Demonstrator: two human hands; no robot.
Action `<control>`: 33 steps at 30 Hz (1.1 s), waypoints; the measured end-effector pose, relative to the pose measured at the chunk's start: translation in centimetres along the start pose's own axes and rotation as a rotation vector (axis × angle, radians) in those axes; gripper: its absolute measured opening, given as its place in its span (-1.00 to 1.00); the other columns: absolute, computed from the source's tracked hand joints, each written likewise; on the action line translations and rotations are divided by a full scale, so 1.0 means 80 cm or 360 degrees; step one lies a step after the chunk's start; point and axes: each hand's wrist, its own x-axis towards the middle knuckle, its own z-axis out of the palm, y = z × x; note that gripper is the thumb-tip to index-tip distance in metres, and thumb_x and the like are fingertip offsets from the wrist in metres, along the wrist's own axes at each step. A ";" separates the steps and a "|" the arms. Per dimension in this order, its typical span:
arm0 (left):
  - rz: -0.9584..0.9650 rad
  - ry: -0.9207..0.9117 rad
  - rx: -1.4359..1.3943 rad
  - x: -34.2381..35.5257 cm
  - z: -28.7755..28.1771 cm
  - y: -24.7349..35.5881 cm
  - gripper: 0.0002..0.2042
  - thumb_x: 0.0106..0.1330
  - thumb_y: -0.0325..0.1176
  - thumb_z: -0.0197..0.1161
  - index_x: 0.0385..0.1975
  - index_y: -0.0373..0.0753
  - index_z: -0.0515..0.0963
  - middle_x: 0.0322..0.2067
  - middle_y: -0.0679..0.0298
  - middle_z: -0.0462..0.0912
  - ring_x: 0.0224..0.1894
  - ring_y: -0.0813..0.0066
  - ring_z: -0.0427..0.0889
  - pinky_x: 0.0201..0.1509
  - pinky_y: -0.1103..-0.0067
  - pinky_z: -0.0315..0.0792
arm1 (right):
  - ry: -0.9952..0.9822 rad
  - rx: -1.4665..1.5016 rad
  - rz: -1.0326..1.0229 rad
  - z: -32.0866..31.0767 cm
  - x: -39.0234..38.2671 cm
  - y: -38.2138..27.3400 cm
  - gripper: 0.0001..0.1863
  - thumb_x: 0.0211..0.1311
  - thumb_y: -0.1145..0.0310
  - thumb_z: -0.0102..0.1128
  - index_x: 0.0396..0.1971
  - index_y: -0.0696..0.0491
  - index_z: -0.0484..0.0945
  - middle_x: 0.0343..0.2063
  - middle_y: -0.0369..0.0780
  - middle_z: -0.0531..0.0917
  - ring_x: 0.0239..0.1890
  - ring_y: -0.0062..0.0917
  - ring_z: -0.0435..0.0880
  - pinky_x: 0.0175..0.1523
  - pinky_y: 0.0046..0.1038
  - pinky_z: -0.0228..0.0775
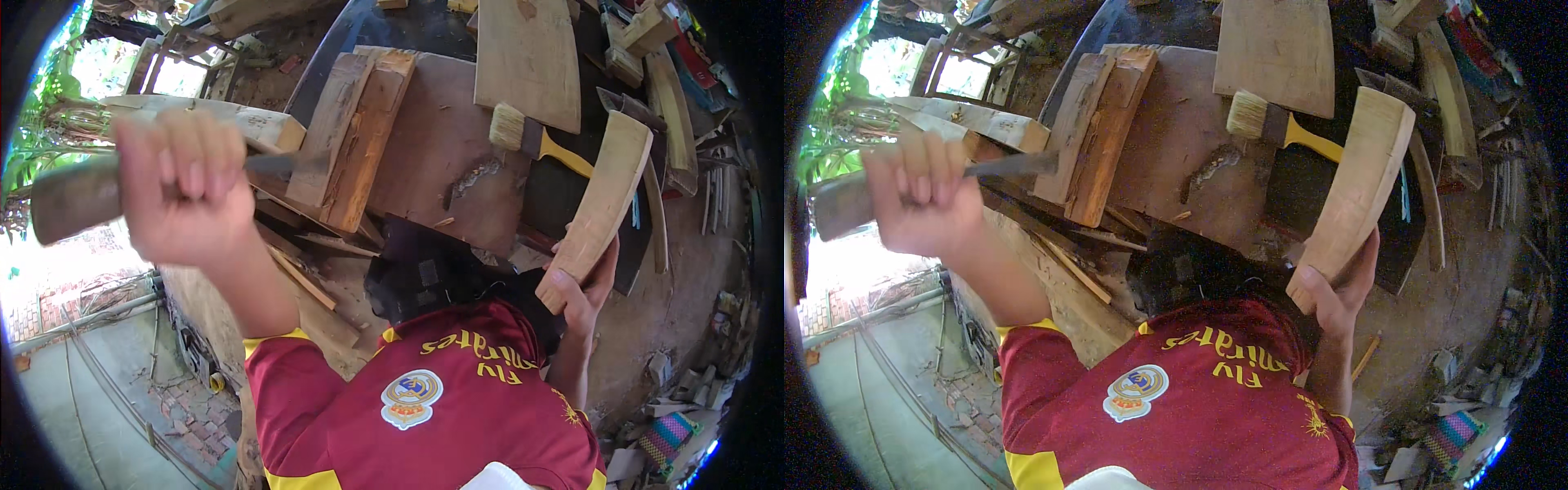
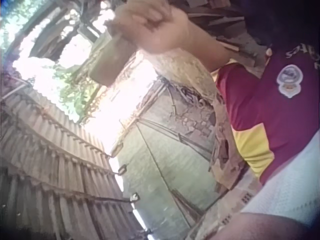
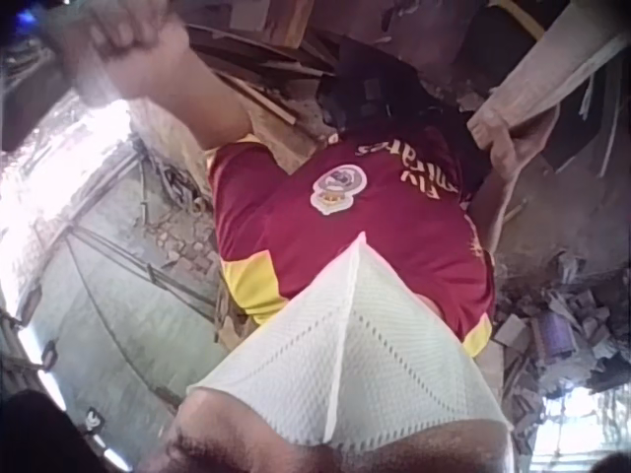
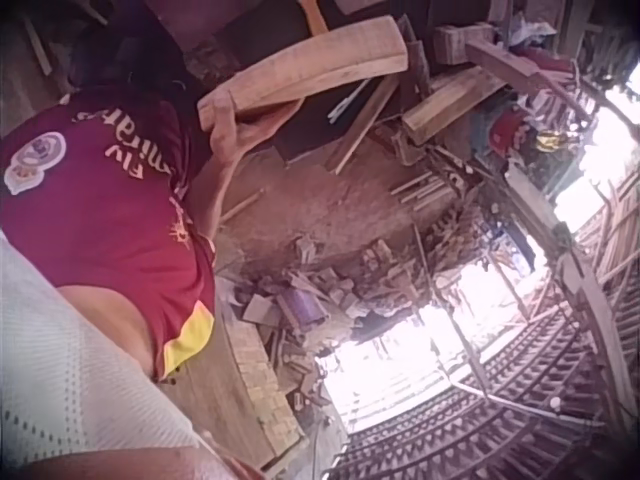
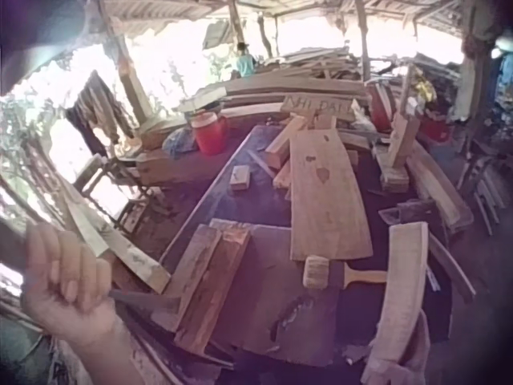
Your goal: The person uses a chisel and a wooden mallet to carve and shape a piece of wood. They repeatedly strike the chisel to remove wood shavings, occasionally pausing to inspect the surface and adjust the wood's position on the workbench.
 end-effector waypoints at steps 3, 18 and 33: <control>-0.0076 0.0106 0.0139 0.018 0.000 -0.047 -0.65 0.42 -0.30 -0.03 -0.69 -0.09 0.22 -0.76 0.42 0.17 -0.77 0.62 0.06 -0.65 0.63 -0.04 | 0.0063 -0.0037 0.0009 0.002 0.001 0.003 -0.06 -0.20 0.43 0.27 0.29 0.15 0.04 -0.02 -0.03 0.44 -0.21 -0.40 0.58 -0.26 -0.40 0.57; -0.0236 0.0246 0.0231 0.038 -0.011 -0.117 -0.63 0.35 -0.35 0.10 -0.72 -0.10 0.19 -0.78 0.42 0.12 -0.76 0.61 0.04 -0.63 0.61 -0.04 | 0.0135 0.0138 0.0150 0.009 0.002 -0.011 0.01 -0.29 0.43 0.35 0.30 0.08 0.04 -0.10 -0.11 0.48 -0.21 -0.38 0.60 -0.23 -0.35 0.58; -0.0441 0.0056 0.0127 0.055 -0.024 -0.120 -0.73 0.35 -0.42 0.06 -0.62 -0.14 0.23 -0.75 0.40 0.13 -0.72 0.60 0.10 -0.60 0.60 0.02 | 0.0151 0.0164 0.0190 0.007 0.004 -0.010 0.04 -0.32 0.38 0.39 0.30 0.09 0.05 -0.08 -0.10 0.48 -0.21 -0.38 0.60 -0.22 -0.34 0.59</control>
